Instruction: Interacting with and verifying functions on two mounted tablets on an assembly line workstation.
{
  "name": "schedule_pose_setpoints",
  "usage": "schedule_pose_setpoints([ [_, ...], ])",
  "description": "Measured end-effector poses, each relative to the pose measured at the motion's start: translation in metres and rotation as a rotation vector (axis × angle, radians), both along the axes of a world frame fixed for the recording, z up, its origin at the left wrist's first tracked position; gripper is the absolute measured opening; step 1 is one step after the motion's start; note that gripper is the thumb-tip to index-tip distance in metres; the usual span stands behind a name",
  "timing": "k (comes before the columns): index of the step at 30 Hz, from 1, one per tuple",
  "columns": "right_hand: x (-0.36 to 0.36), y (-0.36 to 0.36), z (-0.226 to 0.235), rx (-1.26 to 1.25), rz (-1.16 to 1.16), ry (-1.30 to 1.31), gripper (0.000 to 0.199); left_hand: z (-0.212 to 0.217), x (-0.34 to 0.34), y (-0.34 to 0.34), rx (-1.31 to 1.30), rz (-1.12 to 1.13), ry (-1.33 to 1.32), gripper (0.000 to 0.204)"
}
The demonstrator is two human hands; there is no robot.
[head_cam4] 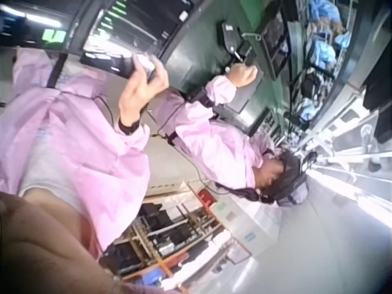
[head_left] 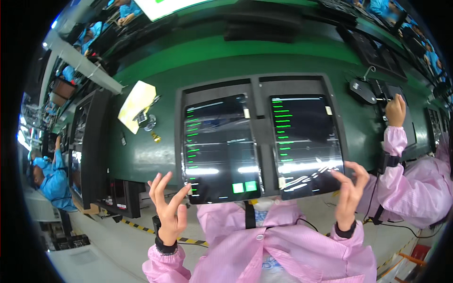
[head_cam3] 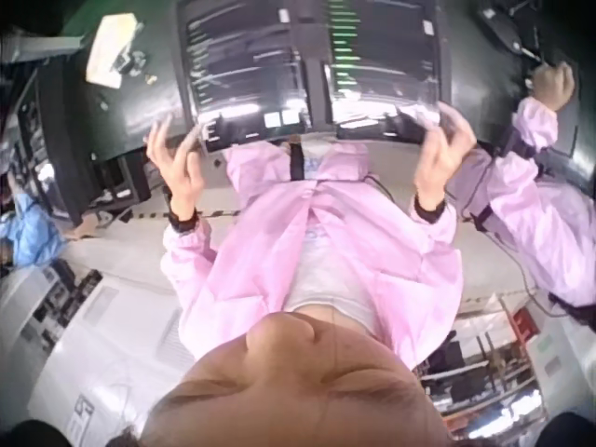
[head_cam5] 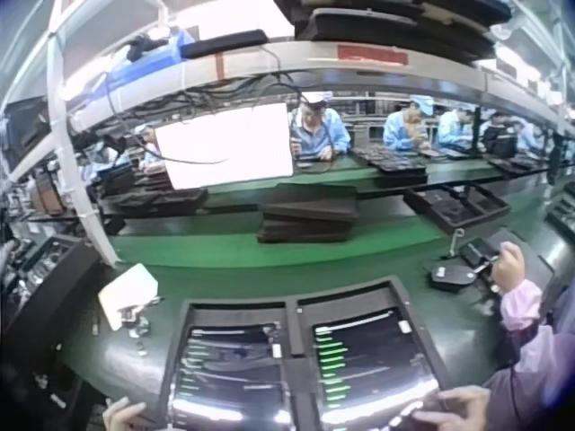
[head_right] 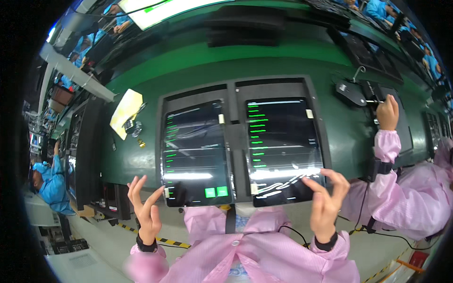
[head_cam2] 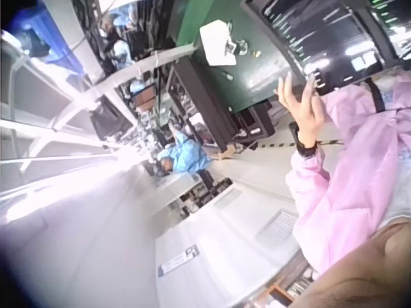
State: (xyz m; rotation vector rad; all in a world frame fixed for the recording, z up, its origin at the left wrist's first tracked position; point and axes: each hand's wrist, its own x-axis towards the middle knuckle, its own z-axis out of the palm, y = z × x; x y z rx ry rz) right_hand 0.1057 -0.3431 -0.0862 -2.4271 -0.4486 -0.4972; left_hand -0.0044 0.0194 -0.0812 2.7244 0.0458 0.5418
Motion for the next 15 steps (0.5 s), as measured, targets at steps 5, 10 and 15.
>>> schedule_pose_setpoints([
  [5,0.001,-0.006,0.001,-0.026,-0.085,-0.011,0.034,-0.019,0.0,0.018,-0.012,-0.038,0.02,0.035],
  [10,0.0,-0.006,0.005,-0.039,-0.156,-0.044,0.036,-0.026,0.003,0.029,-0.028,-0.076,0.059,0.04],
  [15,0.009,-0.018,0.007,-0.014,-0.229,-0.068,0.038,-0.024,0.007,0.045,-0.047,0.058,-0.1,0.049],
])
